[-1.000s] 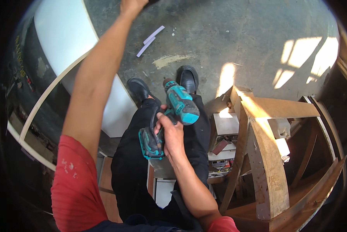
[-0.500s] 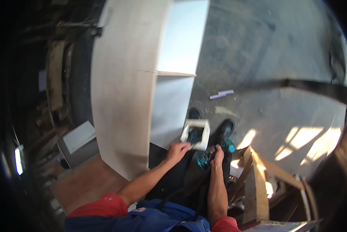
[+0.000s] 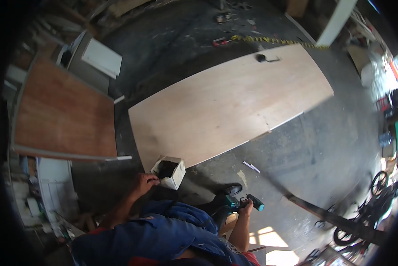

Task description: The person measures a plywood board with a tape measure and marks it with a pencil. The person aligns a wooden divider, uses a square to mark a line, and drills a pilot hole with a cordless drill. Finally, the person secures the pieces together using a pneumatic nail gun.

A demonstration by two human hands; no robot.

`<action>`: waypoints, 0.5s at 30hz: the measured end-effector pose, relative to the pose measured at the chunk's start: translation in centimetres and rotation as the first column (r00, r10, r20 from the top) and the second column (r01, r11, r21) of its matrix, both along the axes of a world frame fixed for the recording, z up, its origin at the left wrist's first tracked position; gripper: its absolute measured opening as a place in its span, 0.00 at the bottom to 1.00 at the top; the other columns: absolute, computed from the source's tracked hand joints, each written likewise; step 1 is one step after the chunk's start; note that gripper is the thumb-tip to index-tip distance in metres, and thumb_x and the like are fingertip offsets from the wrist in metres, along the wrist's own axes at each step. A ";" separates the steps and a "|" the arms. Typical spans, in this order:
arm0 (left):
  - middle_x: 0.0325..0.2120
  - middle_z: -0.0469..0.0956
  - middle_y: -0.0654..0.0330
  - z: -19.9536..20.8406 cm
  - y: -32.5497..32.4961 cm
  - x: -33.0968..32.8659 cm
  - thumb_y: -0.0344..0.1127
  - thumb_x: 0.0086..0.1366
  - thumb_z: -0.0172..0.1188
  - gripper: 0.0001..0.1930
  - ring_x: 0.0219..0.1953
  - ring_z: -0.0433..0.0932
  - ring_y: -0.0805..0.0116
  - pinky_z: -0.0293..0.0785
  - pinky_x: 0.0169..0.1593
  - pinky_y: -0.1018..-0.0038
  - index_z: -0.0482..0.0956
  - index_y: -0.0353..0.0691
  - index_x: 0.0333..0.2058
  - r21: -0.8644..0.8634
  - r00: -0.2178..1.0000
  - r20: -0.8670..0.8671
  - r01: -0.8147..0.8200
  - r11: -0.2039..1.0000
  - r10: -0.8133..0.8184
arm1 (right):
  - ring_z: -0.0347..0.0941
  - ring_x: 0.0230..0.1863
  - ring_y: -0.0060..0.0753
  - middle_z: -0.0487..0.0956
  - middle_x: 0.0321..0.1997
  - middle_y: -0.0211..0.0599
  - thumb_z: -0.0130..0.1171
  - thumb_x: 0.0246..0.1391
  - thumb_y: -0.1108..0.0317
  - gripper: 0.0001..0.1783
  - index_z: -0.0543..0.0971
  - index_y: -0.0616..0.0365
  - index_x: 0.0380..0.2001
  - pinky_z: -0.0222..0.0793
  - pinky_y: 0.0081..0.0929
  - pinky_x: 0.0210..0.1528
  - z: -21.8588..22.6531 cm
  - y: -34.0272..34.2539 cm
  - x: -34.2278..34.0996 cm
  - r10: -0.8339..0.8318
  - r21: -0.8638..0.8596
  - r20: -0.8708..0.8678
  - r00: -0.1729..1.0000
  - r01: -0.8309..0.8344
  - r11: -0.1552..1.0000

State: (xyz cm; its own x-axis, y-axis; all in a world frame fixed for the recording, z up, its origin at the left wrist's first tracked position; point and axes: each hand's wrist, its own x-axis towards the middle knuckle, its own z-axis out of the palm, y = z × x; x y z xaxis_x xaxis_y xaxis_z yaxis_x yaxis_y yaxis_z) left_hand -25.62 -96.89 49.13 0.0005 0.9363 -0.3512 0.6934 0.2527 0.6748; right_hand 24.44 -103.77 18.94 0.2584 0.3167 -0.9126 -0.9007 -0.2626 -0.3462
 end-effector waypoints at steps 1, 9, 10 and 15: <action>0.28 0.84 0.55 0.6 -0.2 -2.2 0.36 0.59 0.68 0.07 0.32 0.85 0.59 0.78 0.37 0.69 0.86 0.40 0.34 0.032 1.000 0.023 -0.021 0.999 0.021 | 0.69 0.21 0.27 0.70 0.19 0.28 0.59 0.52 0.67 0.06 0.73 0.53 0.26 0.69 0.22 0.25 0.3 0.1 0.1 0.010 0.000 0.017 1.000 -0.010 1.000; 0.29 0.83 0.54 2.4 -7.6 -24.1 0.34 0.56 0.70 0.07 0.35 0.82 0.52 0.77 0.39 0.65 0.85 0.39 0.32 0.155 0.990 0.045 -0.141 0.978 0.136 | 0.72 0.24 0.35 0.72 0.22 0.34 0.64 0.50 0.59 0.13 0.78 0.56 0.33 0.74 0.40 0.30 7.3 -5.9 -10.0 0.559 -0.204 0.361 0.747 -0.522 0.828; 0.29 0.83 0.53 2.7 -8.9 -26.6 0.33 0.56 0.70 0.07 0.34 0.82 0.52 0.78 0.39 0.64 0.85 0.38 0.32 0.157 0.979 0.053 -0.201 0.967 0.195 | 0.74 0.27 0.35 0.76 0.26 0.34 0.62 0.52 0.58 0.14 0.80 0.55 0.37 0.74 0.35 0.32 8.3 -7.3 -12.0 0.758 -0.326 0.406 0.511 -0.694 0.642; 0.29 0.83 0.52 3.0 -10.3 -39.5 0.31 0.57 0.69 0.07 0.33 0.83 0.54 0.78 0.38 0.63 0.85 0.36 0.33 0.198 0.974 -0.010 -0.221 0.955 0.227 | 0.77 0.31 0.36 0.80 0.30 0.36 0.62 0.53 0.58 0.15 0.81 0.54 0.41 0.74 0.31 0.35 10.2 -10.1 -26.3 0.997 -0.548 0.066 -0.032 -0.836 0.009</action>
